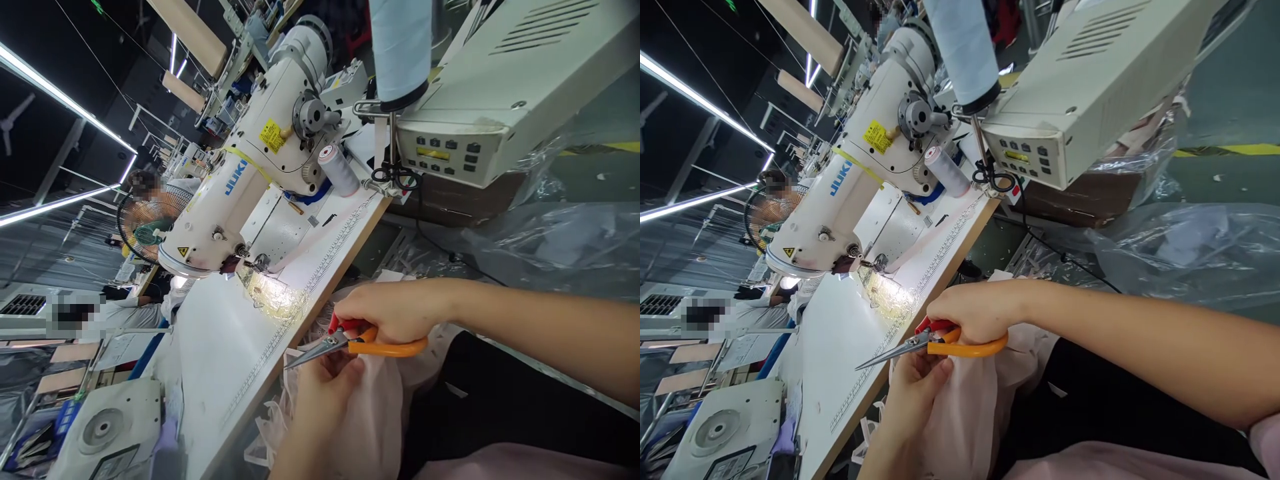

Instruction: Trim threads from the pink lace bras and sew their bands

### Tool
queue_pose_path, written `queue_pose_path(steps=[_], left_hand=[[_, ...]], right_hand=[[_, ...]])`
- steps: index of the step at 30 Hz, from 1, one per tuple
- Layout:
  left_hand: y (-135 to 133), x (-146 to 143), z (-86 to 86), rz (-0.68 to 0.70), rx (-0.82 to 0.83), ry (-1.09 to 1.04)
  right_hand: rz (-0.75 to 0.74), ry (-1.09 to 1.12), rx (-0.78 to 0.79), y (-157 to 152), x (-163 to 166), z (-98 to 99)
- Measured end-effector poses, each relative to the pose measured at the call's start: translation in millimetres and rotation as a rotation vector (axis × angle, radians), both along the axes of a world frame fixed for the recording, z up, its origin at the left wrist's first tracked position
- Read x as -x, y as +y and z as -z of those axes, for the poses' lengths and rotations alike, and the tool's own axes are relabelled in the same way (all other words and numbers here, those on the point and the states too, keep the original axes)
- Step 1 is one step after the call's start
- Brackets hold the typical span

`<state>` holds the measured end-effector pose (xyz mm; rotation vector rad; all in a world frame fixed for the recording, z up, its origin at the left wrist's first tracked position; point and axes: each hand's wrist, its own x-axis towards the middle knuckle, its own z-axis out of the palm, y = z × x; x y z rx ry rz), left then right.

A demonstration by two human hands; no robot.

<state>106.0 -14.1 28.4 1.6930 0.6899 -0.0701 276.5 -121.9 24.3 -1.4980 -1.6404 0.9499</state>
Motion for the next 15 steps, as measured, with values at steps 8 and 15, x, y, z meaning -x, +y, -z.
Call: queue_pose_path(steps=[8, 15], left_hand=[[4, 4, 1.7, 0.034, 0.007, -0.023], [18, 20, 1.1, -0.187, -0.058, -0.086]], right_hand=[[0.162, 0.158, -0.056, -7, 7, 8.7], [0.51, 0.222, -0.078, -54, 31, 54.8]])
